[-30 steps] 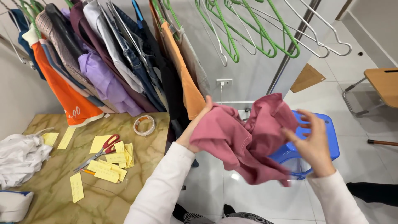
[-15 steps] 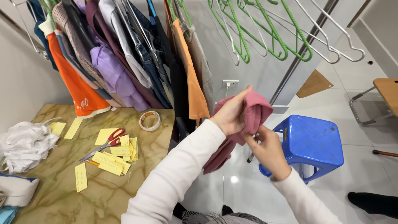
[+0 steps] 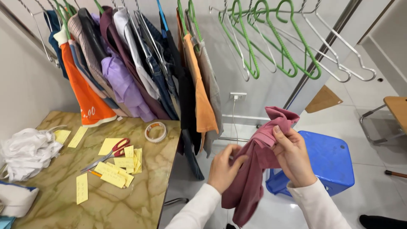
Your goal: The person folds a black garment and places it into a clear plastic bag on a table. They then pick up an orange garment, a grey garment, and a maroon garment, placing each onto a hanger and hanging them on a clothing rack.
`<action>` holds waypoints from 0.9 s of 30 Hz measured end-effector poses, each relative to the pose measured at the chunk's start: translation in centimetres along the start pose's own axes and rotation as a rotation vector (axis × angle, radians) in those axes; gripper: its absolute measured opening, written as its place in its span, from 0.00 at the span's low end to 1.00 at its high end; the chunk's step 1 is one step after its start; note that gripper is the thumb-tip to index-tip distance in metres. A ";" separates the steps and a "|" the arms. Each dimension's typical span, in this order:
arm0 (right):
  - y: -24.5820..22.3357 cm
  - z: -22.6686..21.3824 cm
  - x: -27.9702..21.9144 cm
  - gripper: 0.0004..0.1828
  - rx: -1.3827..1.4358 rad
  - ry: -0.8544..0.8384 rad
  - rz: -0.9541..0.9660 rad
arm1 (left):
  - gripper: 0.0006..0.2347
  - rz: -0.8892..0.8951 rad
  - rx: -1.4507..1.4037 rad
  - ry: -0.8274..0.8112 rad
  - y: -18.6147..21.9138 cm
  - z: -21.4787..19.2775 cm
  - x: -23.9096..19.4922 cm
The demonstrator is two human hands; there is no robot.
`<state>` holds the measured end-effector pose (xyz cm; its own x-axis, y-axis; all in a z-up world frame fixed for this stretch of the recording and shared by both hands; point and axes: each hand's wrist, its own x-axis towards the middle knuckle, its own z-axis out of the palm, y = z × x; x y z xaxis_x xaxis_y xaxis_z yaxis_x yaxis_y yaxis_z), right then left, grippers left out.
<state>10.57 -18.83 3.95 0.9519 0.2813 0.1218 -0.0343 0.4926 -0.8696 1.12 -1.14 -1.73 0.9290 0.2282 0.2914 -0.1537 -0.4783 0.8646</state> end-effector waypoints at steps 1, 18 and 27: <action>-0.3 -0.7 0.0 0.07 0.023 -0.026 0.030 | 0.09 0.006 0.131 0.014 -0.4 0.4 -0.8; -9.0 -4.6 -0.5 0.13 -0.439 0.161 0.109 | 0.25 -0.507 0.568 0.090 -0.3 -5.3 9.2; -10.6 3.3 9.8 0.13 -1.233 -0.164 -0.034 | 0.14 0.153 0.876 0.342 -0.3 -9.5 13.8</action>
<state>19.22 -18.58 15.91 0.8943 0.4268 0.1342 0.3828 -0.5748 -0.7232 10.77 10.23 5.88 0.7494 0.2801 0.5999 0.1706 -0.9572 0.2338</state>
